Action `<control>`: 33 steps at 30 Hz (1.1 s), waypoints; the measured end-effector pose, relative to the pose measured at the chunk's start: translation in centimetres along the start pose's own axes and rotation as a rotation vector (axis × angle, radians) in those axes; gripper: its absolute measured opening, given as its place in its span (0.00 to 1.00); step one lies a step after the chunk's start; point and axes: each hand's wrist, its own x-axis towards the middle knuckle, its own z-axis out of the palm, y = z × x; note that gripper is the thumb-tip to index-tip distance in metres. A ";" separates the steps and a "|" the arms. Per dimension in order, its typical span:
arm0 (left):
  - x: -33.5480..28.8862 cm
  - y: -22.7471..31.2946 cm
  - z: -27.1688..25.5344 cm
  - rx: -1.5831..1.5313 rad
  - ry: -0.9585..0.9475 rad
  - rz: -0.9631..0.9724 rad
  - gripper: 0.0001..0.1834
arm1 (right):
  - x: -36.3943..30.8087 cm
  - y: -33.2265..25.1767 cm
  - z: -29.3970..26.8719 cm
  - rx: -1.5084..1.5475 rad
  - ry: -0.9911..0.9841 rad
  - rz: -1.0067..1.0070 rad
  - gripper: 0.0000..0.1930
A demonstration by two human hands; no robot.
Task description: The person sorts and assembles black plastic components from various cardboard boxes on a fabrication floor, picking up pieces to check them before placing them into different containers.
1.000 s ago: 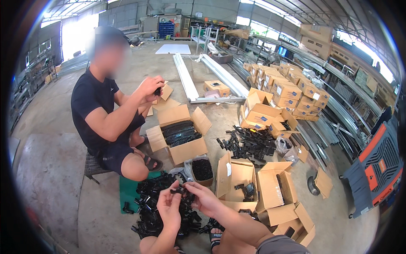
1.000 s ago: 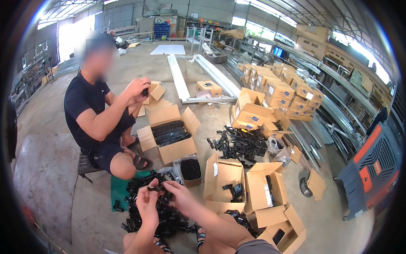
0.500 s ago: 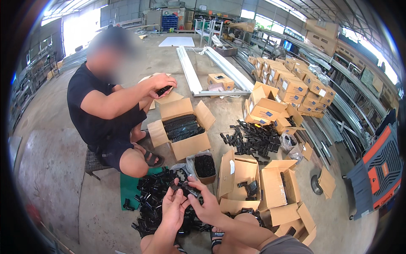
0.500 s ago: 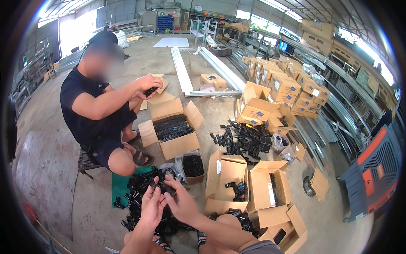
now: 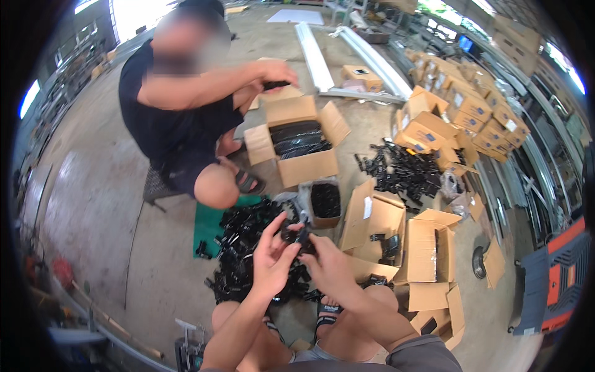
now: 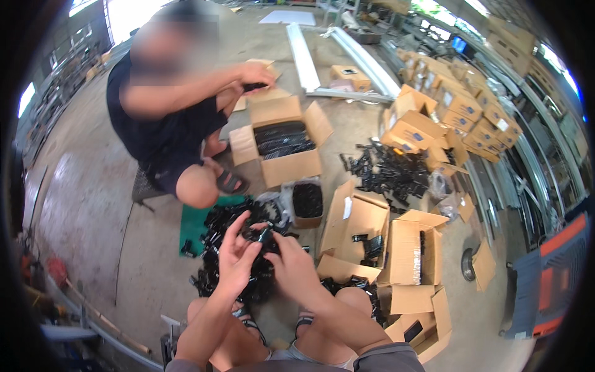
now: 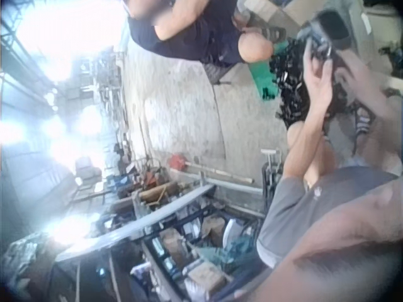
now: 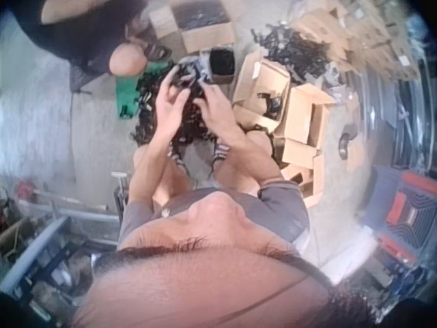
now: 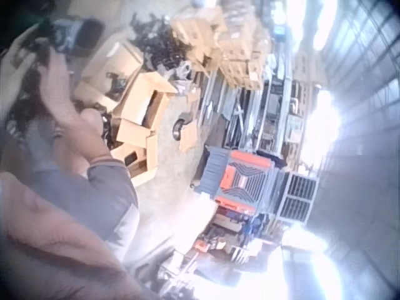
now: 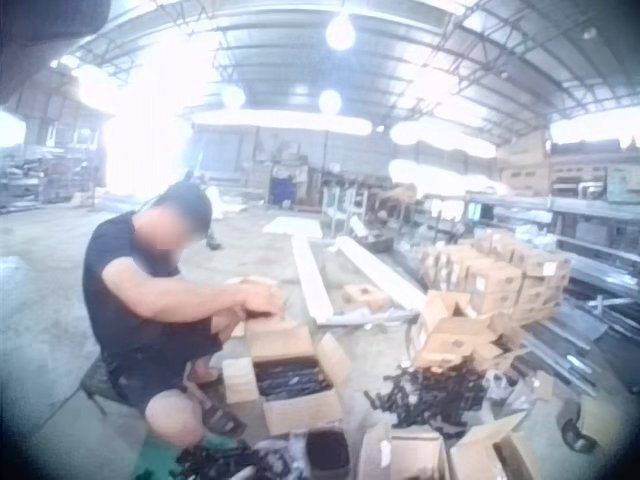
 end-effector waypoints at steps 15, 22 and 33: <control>-0.1 0.4 -0.7 0.123 -0.111 -0.160 0.33 | 0.2 0.2 -0.9 0.102 -0.022 -0.019 0.21; 0.6 1.1 0.4 0.276 -0.207 -0.211 0.38 | -0.2 1.2 -2.8 -0.066 -0.023 -0.067 0.22; 0.3 0.4 0.5 0.114 -0.105 -0.218 0.38 | 0.6 1.3 -2.9 0.639 -0.128 0.330 0.22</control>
